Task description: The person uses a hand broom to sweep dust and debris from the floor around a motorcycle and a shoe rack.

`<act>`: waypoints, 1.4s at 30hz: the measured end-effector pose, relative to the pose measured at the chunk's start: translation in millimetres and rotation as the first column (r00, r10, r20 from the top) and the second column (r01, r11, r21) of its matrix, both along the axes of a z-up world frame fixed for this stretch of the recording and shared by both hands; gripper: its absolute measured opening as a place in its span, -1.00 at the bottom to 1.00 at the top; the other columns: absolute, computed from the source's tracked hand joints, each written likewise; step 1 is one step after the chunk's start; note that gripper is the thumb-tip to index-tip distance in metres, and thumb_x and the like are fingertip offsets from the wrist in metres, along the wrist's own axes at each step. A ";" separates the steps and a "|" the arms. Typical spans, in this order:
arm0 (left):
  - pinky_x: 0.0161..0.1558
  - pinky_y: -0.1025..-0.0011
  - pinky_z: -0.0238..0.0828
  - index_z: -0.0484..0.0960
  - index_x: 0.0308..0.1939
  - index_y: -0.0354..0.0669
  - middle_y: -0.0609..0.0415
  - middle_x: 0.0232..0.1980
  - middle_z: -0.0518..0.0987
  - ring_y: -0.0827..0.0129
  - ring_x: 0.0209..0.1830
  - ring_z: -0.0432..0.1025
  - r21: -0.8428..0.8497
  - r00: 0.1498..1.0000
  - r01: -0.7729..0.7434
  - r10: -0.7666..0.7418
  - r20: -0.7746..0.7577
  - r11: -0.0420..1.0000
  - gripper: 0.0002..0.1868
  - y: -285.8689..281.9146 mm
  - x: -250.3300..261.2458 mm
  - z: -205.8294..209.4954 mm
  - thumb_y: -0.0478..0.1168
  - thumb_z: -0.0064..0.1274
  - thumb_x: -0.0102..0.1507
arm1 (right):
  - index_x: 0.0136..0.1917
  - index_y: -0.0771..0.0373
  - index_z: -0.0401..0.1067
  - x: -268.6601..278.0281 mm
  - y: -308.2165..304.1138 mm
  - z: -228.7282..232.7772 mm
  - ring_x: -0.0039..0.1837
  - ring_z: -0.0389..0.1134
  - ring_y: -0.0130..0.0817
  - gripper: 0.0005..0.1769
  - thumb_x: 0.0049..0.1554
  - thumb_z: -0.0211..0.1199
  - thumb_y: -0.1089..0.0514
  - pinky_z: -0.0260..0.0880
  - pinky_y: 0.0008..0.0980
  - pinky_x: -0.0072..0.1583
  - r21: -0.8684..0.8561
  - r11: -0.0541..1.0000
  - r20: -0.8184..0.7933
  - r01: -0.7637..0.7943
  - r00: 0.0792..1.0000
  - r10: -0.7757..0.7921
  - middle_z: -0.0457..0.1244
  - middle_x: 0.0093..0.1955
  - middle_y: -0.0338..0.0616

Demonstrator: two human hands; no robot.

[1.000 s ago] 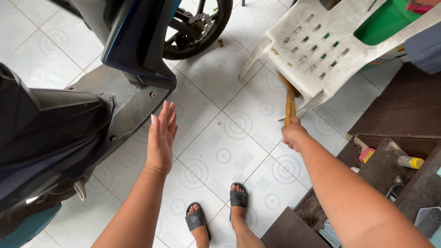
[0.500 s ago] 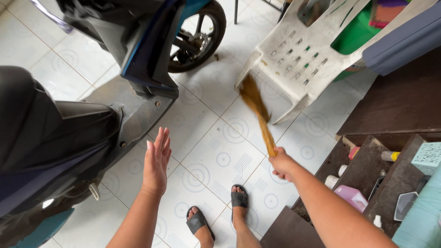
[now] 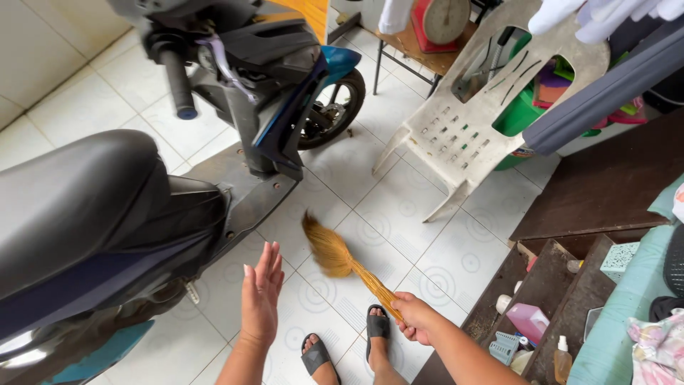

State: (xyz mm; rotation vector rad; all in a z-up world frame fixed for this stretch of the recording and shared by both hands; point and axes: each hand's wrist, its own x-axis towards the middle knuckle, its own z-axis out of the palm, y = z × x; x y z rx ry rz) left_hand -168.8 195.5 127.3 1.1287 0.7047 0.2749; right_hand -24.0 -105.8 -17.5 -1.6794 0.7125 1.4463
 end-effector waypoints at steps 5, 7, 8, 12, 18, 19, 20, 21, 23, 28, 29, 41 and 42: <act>0.56 0.20 -0.23 0.02 0.60 -0.04 0.08 0.67 0.08 0.19 0.67 -0.06 -0.044 0.997 -0.043 0.045 0.055 0.998 -0.13 19.1 -35.6 21.3 0.34 -0.70 0.33 | 0.48 -0.23 0.19 0.6 12.8 43.1 -0.32 0.06 -0.52 -0.50 0.29 0.08 0.03 -0.01 -0.59 -0.35 0.032 0.998 0.063 0.045 0.997 -0.047 0.20 -0.12 -0.09; 0.55 0.19 -0.23 0.03 0.60 -0.03 0.07 0.66 0.09 0.19 0.67 -0.06 -0.041 0.996 -0.057 0.059 0.065 0.998 -0.14 28.4 -41.3 35.8 0.34 -0.71 0.34 | 0.48 -0.24 0.20 12.9 19.5 58.8 -0.32 0.06 -0.51 -0.50 0.28 0.09 0.03 -0.02 -0.59 -0.36 0.039 0.998 0.104 0.053 0.993 -0.057 0.20 -0.12 -0.08; 0.55 0.20 -0.23 0.02 0.60 -0.02 0.09 0.66 0.09 0.20 0.67 -0.06 -0.021 0.995 -0.064 0.066 0.069 0.998 -0.14 32.5 -43.1 44.4 0.33 -0.71 0.33 | 0.47 -0.23 0.20 18.7 23.1 67.5 -0.32 0.06 -0.51 -0.50 0.28 0.09 0.03 -0.02 -0.58 -0.36 0.046 0.997 0.152 0.064 0.986 -0.070 0.20 -0.12 -0.09; 0.56 0.21 -0.23 0.03 0.59 -0.04 0.08 0.67 0.08 0.21 0.68 -0.07 0.038 0.987 -0.075 0.068 0.144 0.997 -0.14 47.3 -39.5 65.7 0.33 -0.68 0.34 | 0.46 -0.20 0.17 55.9 48.1 103.7 -0.34 0.07 -0.49 -0.52 0.29 0.07 0.00 -0.02 -0.56 -0.39 0.092 0.992 0.313 0.081 0.944 -0.106 0.18 -0.14 -0.07; 0.57 0.21 -0.23 0.04 0.59 -0.08 0.07 0.67 0.08 0.23 0.68 -0.08 0.095 0.982 -0.071 0.052 0.183 0.993 -0.14 54.1 1.5 76.2 0.33 -0.64 0.35 | 0.45 -0.09 0.17 147.1 93.6 129.4 -0.35 0.09 -0.45 -0.55 0.30 0.04 0.05 -0.03 -0.46 -0.40 0.098 0.994 0.550 0.052 0.830 -0.098 0.15 -0.15 -0.18; 0.57 0.21 -0.23 0.04 0.59 -0.08 0.07 0.67 0.08 0.23 0.68 -0.08 0.097 0.982 -0.078 0.059 0.181 0.992 -0.14 53.0 11.5 75.2 0.33 -0.64 0.35 | 0.45 -0.09 0.17 168.8 98.0 135.4 -0.35 0.09 -0.45 -0.55 0.30 0.04 0.05 -0.03 -0.46 -0.40 0.100 0.994 0.548 0.045 0.832 -0.092 0.15 -0.15 -0.18; 0.57 0.22 -0.24 0.03 0.59 -0.07 0.07 0.67 0.08 0.23 0.68 -0.08 0.114 0.982 -0.063 0.041 0.183 0.992 -0.14 51.5 21.4 72.8 0.33 -0.65 0.35 | 0.45 -0.08 0.18 189.9 101.9 139.1 -0.35 0.10 -0.43 -0.55 0.29 0.03 0.06 -0.01 -0.44 -0.41 0.080 0.997 0.595 -0.008 0.802 -0.041 0.15 -0.16 -0.17; 0.57 0.23 -0.25 0.02 0.60 -0.06 0.08 0.66 0.08 0.22 0.67 -0.08 0.130 0.983 -0.047 0.023 0.184 0.990 -0.15 50.1 33.1 69.8 0.32 -0.65 0.35 | 0.45 -0.07 0.19 212.9 106.1 142.1 -0.35 0.11 -0.42 -0.54 0.29 0.02 0.08 0.01 -0.41 -0.41 0.059 0.996 0.640 -0.060 0.768 0.009 0.15 -0.16 -0.15; 0.58 0.23 -0.25 0.01 0.60 -0.07 0.08 0.67 0.07 0.23 0.68 -0.09 0.141 0.983 -0.034 0.008 0.182 0.989 -0.15 52.6 60.2 63.0 0.32 -0.64 0.35 | 0.45 -0.08 0.19 259.8 116.8 145.3 -0.33 0.11 -0.41 -0.53 0.28 0.02 0.09 0.01 -0.42 -0.40 0.007 0.998 0.640 -0.067 0.767 0.047 0.16 -0.14 -0.15; 0.57 0.22 -0.27 0.01 0.60 -0.09 0.07 0.68 0.06 0.22 0.69 -0.10 0.099 0.984 -0.053 0.035 0.175 0.994 -0.16 44.4 152.6 27.5 0.31 -0.58 0.37 | 0.44 -0.05 0.24 388.0 123.7 107.7 -0.32 0.14 -0.44 -0.52 0.25 0.04 0.11 0.08 -0.42 -0.37 -0.134 0.976 0.627 -0.173 0.748 0.218 0.21 -0.14 -0.21; 0.57 0.22 -0.27 0.01 0.60 -0.09 0.07 0.68 0.06 0.22 0.69 -0.10 0.101 0.984 -0.066 0.048 0.171 0.993 -0.15 41.9 175.0 19.8 0.31 -0.55 0.37 | 0.43 -0.02 0.26 414.7 126.4 94.8 -0.36 0.11 -0.37 -0.54 0.26 0.05 0.09 0.04 -0.34 -0.39 -0.136 0.964 0.641 -0.226 0.722 0.260 0.18 -0.21 -0.14; 0.58 0.19 -0.29 -0.02 0.61 -0.12 0.00 0.68 0.05 0.17 0.69 -0.11 0.096 0.985 -0.167 0.161 0.065 0.981 -0.14 34.3 371.0 -37.3 0.31 -0.56 0.36 | 0.55 -0.15 0.11 599.2 143.8 22.6 -0.38 0.22 -0.26 -0.38 0.24 0.01 0.08 0.24 -0.20 -0.33 -0.470 0.825 0.572 -0.313 0.604 0.555 0.33 -0.12 -0.04; 0.57 0.19 -0.28 -0.02 0.61 -0.12 -0.01 0.68 0.05 0.17 0.69 -0.11 0.102 0.983 -0.180 0.174 0.061 0.978 -0.14 36.4 378.0 -42.5 0.31 -0.56 0.36 | 0.54 -0.11 0.13 609.0 145.3 4.8 -0.38 0.23 -0.28 -0.39 0.22 0.02 0.11 0.24 -0.21 -0.34 -0.420 0.859 0.607 -0.293 0.613 0.506 0.32 -0.11 -0.08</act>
